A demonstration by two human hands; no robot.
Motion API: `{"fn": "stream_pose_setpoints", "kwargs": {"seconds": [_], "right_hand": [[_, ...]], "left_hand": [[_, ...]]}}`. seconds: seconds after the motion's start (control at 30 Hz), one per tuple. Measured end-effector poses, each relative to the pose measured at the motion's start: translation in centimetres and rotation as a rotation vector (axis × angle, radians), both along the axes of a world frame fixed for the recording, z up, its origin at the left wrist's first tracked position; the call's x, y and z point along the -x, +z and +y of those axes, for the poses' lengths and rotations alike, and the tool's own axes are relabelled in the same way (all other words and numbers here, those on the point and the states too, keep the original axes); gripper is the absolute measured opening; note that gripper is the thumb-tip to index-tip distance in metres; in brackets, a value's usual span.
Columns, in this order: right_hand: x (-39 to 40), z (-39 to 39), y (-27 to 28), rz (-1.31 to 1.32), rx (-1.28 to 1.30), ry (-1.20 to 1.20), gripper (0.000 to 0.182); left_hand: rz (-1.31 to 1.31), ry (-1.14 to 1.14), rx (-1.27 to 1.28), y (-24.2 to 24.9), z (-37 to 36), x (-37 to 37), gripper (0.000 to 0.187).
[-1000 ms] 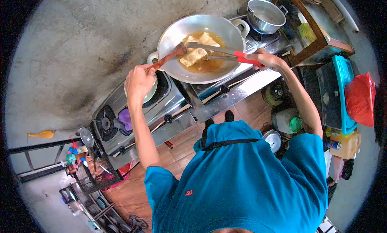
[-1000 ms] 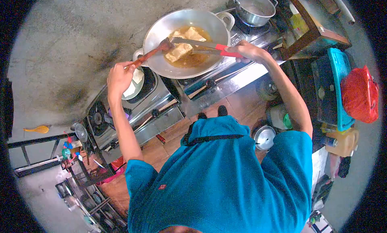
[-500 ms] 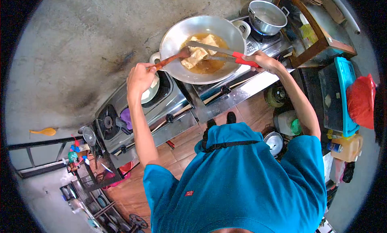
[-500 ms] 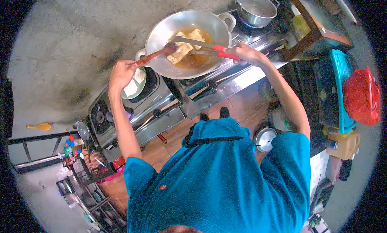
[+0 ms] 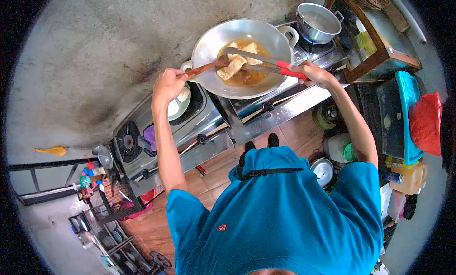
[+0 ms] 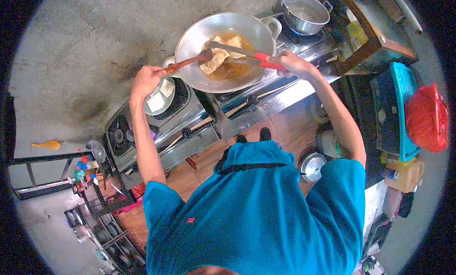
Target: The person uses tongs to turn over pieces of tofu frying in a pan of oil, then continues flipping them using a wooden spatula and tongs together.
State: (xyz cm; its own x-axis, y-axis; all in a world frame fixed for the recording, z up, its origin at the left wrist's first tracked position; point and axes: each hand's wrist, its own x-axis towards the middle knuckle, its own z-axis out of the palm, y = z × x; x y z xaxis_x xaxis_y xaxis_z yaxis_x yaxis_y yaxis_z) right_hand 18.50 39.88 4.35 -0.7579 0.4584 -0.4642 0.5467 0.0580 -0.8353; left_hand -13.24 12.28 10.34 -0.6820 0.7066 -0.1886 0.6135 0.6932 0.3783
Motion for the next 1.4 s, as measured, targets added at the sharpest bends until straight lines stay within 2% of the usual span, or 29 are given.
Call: {"fn": "stream_pose_setpoints", "kwargs": {"seconds": [0.17, 0.27, 0.43, 0.5, 0.63, 0.7, 0.83, 0.9, 1.13, 1.4], "right_hand": [[-0.4, 1.0, 0.9, 0.002, -0.013, -0.011, 0.050], [-0.4, 1.7, 1.4, -0.094, -0.139, -0.021, 0.055], [0.0, 3.8, 2.5, -0.159, -0.115, 0.057, 0.064], [0.3, 4.5, 2.2, -0.172, -0.077, 0.117, 0.066], [0.4, 4.5, 1.5, -0.114, -0.156, 0.044, 0.064], [0.5, 4.9, 1.5, -0.127, -0.164, 0.089, 0.046], [0.4, 5.1, 2.1, -0.132, -0.193, 0.031, 0.046], [0.5, 5.9, 2.3, -0.140, -0.174, 0.132, 0.047], [0.5, 7.0, 2.4, -0.173, -0.236, 0.158, 0.055], [1.1, 8.4, 1.3, -0.180, -0.239, 0.177, 0.057]], "left_hand": [[0.012, -0.013, -0.017, -0.5, 0.4, 0.1, 0.029], [0.029, -0.036, -0.021, -0.5, 0.5, 0.2, 0.029], [0.005, -0.035, 0.020, 0.0, 0.9, 0.2, 0.030], [0.059, -0.031, -0.046, -0.4, 1.0, 0.3, 0.030], [0.031, -0.002, -0.082, -0.4, 1.7, 0.0, 0.030], [0.059, 0.014, -0.068, 0.0, 2.1, -0.5, 0.031], [0.119, 0.004, -0.053, -0.1, 1.5, -0.7, 0.028], [0.137, 0.003, -0.055, 0.4, 1.0, -1.1, 0.028], [0.117, -0.014, -0.023, 0.9, 0.6, -0.7, 0.029], [-0.059, -0.074, 0.005, 1.1, 0.5, 0.2, 0.031]]}}
